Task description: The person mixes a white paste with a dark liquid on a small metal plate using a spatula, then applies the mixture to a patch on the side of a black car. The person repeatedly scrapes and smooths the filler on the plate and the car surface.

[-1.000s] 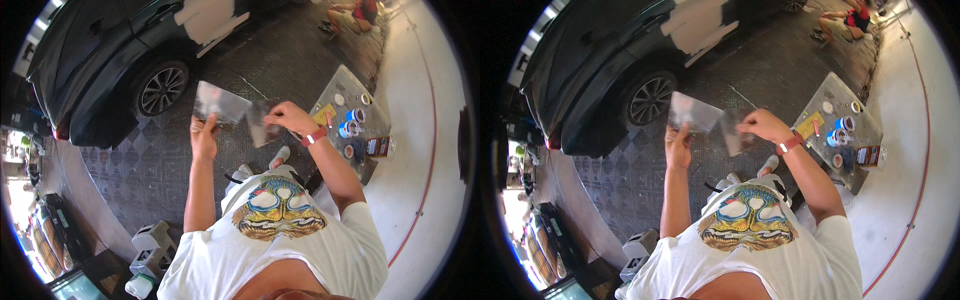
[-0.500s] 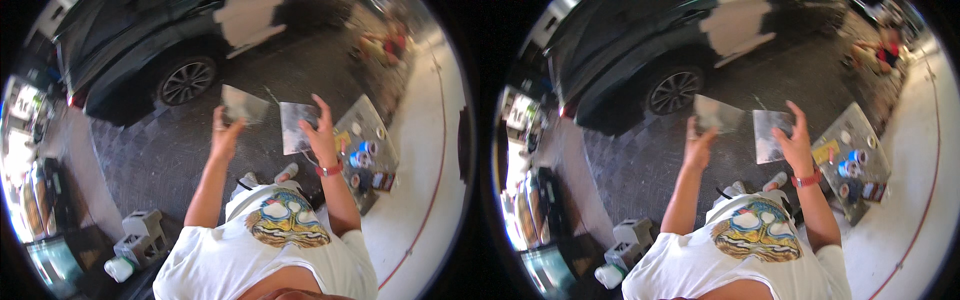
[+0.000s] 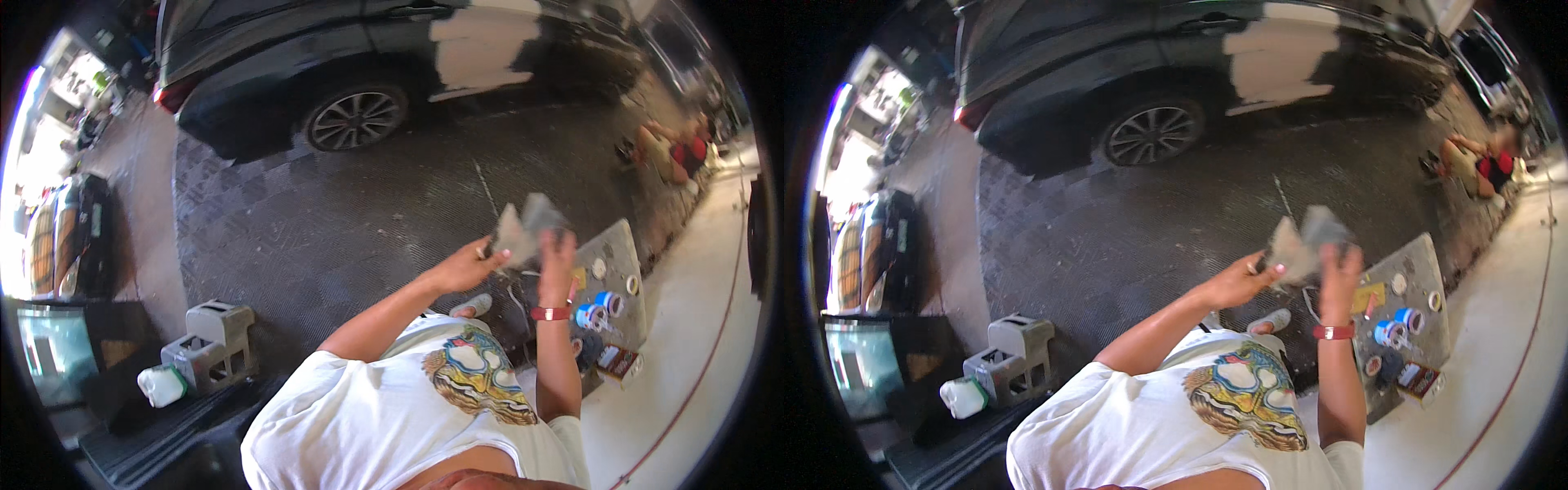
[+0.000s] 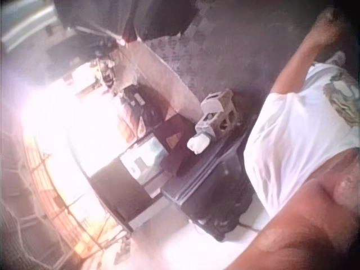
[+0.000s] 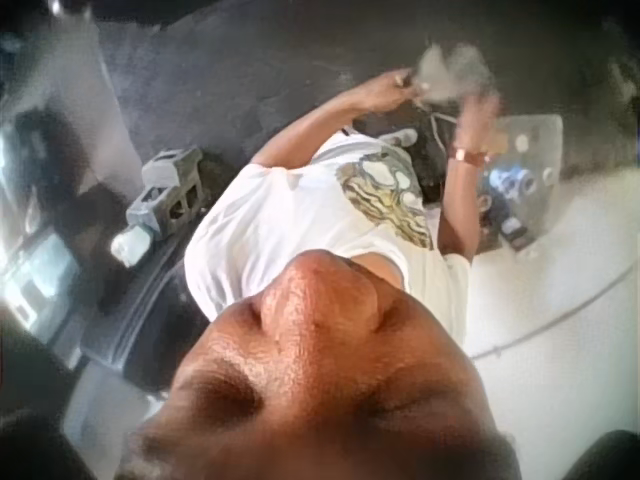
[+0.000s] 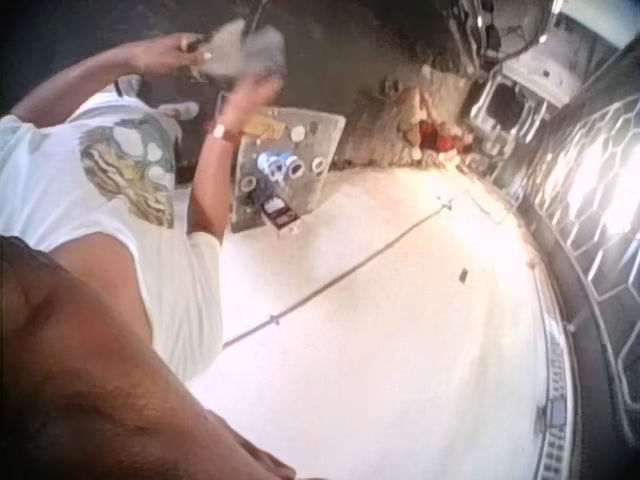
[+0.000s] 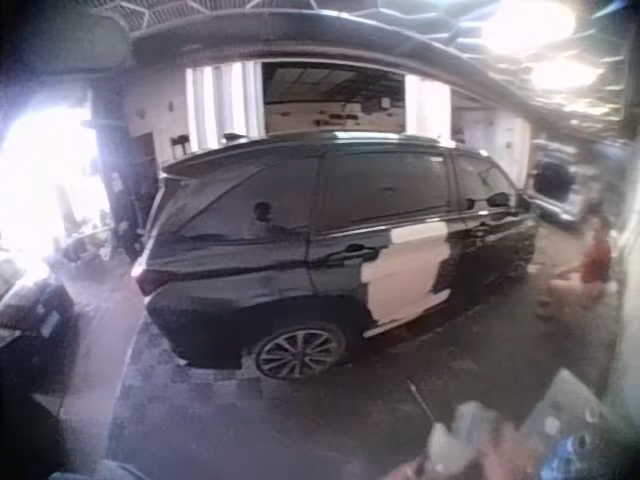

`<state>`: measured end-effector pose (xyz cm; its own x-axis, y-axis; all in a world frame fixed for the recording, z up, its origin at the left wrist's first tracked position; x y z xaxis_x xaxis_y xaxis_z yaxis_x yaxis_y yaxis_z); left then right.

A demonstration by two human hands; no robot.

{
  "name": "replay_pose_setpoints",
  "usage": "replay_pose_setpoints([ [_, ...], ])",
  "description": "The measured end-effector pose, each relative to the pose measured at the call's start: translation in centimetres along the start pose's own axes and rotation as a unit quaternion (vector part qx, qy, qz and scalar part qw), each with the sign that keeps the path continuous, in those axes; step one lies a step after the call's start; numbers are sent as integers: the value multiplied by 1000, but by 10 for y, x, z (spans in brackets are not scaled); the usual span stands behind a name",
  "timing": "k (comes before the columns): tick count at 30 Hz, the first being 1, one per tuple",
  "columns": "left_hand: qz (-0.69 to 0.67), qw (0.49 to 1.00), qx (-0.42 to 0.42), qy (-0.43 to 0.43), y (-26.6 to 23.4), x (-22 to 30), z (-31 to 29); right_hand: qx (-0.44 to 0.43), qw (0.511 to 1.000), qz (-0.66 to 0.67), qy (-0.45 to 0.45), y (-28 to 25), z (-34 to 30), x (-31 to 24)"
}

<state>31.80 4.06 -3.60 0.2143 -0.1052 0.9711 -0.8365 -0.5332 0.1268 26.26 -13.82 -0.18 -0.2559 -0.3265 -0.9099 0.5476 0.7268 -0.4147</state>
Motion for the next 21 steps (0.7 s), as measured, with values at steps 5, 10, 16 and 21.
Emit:
replay_pose_setpoints([
  [5, -6, 1000, -7, 4, -3, 6, -9, -51, 990, 129, -29, 11, 14, -4],
  [10, -64, 997, -15, -51, -8, -15, -4, -83, 996, 11, -27, 27, 10, -10],
  [16, -167, 973, 156, -34, -54, -14, -19, 26, 992, 123, 19, -32, 42, -11],
  [21, -219, 887, 406, 33, -122, -35, -21, -380, 925, 15, -6, 39, -15, 6],
])
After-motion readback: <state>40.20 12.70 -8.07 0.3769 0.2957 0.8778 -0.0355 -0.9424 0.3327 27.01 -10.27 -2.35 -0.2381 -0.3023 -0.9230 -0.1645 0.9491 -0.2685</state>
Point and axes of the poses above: each hand's wrist, its own z-axis towards the middle knuckle, its own y-axis out of the palm, x = y × z, the point moved 9 cm from there along z, towards the middle knuckle, and after that the axes turned 1 degree about y, right-handed, at the moved point
